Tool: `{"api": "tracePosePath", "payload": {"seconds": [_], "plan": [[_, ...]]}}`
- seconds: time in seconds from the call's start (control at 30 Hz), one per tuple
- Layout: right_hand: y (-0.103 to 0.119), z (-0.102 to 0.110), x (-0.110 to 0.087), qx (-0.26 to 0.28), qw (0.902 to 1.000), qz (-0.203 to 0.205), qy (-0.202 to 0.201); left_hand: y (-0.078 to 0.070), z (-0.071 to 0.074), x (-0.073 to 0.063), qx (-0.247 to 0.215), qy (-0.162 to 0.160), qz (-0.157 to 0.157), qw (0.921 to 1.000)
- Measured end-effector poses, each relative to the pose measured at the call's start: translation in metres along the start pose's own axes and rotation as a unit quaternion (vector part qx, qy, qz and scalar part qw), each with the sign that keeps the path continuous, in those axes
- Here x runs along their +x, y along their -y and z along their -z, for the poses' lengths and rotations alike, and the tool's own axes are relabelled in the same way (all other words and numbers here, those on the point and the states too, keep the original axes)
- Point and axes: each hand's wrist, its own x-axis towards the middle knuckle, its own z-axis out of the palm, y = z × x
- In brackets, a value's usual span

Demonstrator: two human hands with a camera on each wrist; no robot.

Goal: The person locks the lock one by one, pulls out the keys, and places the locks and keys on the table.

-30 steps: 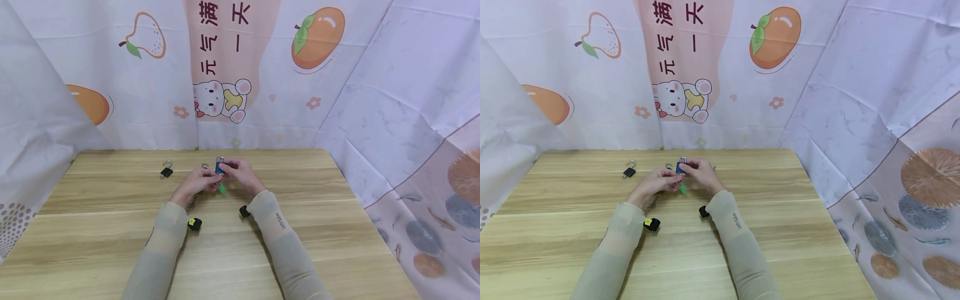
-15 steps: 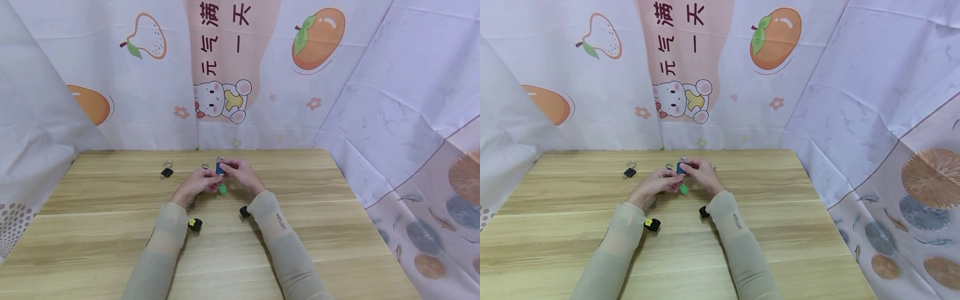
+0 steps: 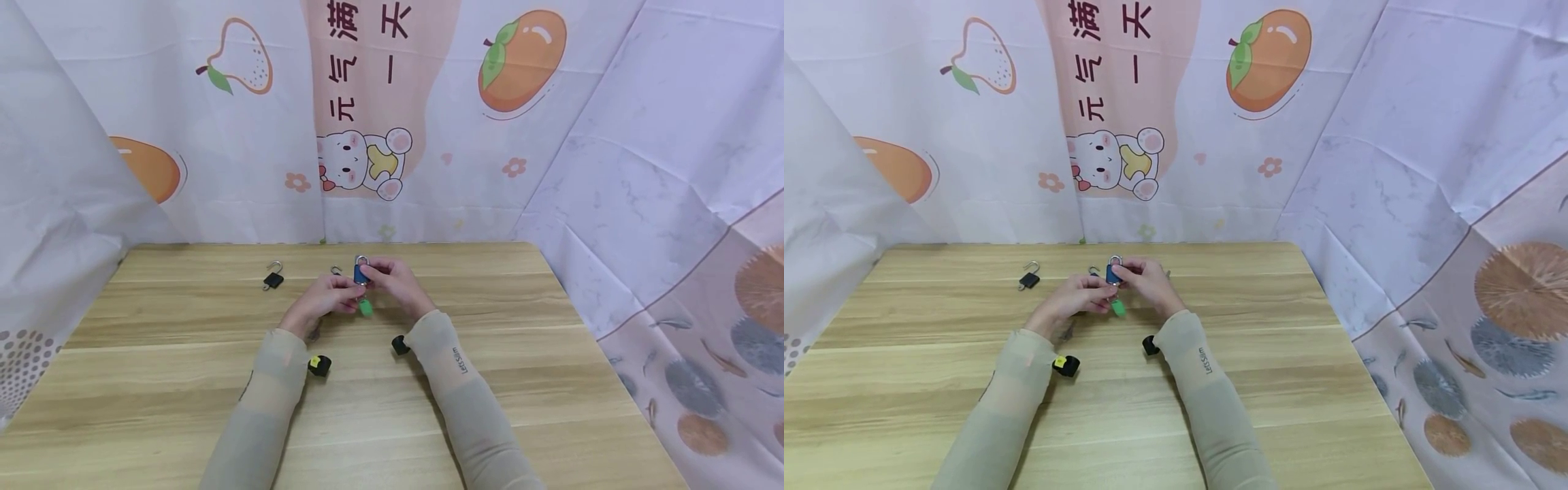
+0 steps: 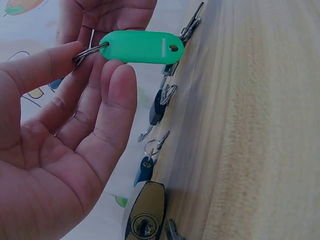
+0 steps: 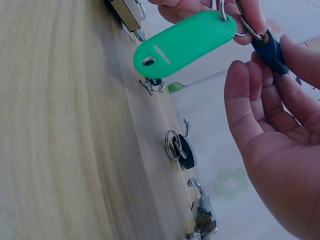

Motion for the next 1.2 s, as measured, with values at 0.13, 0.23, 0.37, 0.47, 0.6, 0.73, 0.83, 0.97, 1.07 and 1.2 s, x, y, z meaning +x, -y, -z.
{"api": "tracePosePath", "payload": {"seconds": [0.13,0.23,0.37,0.47,0.6,0.73,0.83,0.97,1.07,1.2], "plan": [[0.0011,0.0005,-0.0003,-0.006,1.0,-0.003,-0.004,-0.0012,-0.0006,-0.0008,-0.001,0.007,-0.005,1.0],[0.0021,-0.0006,-0.0007,-0.006,1.0,0.0,-0.004,-0.0013,0.0006,-0.0017,-0.004,0.012,-0.006,0.9999],[0.0007,-0.0034,0.0006,-0.003,1.0,-0.002,-0.002,-0.0009,0.0035,-0.0034,-0.017,0.013,0.003,0.9998],[-0.0005,-0.0039,0.0018,0.005,0.9999,-0.013,-0.002,-0.001,0.0045,-0.0039,-0.019,0.009,0.01,0.9997],[-0.0007,-0.0016,0.0036,0.045,0.9986,-0.014,-0.024,0.0004,0.0039,-0.0044,0.014,0.013,0.026,0.9995],[0.0019,0.002,0.0034,0.093,0.9943,0.01,-0.05,0.0019,0.0005,-0.0028,0.052,0.005,0.023,0.9983],[0.003,0.0049,0.0029,0.099,0.994,0.017,-0.043,0.0005,-0.0022,-0.0016,0.046,-0.022,0.01,0.9987],[0.0018,0.0042,0.0034,0.098,0.9944,0.014,-0.038,-0.0012,-0.0006,-0.0037,0.03,-0.025,-0.001,0.9992],[0.0018,0.0037,0.0028,0.093,0.9948,0.012,-0.038,-0.0011,0.0009,-0.0047,0.029,-0.002,0.003,0.9996],[0.0023,0.0028,0.0029,0.085,0.9958,0.006,-0.034,-0.0008,0.0021,-0.0061,0.036,0.023,0.017,0.9989]]}}
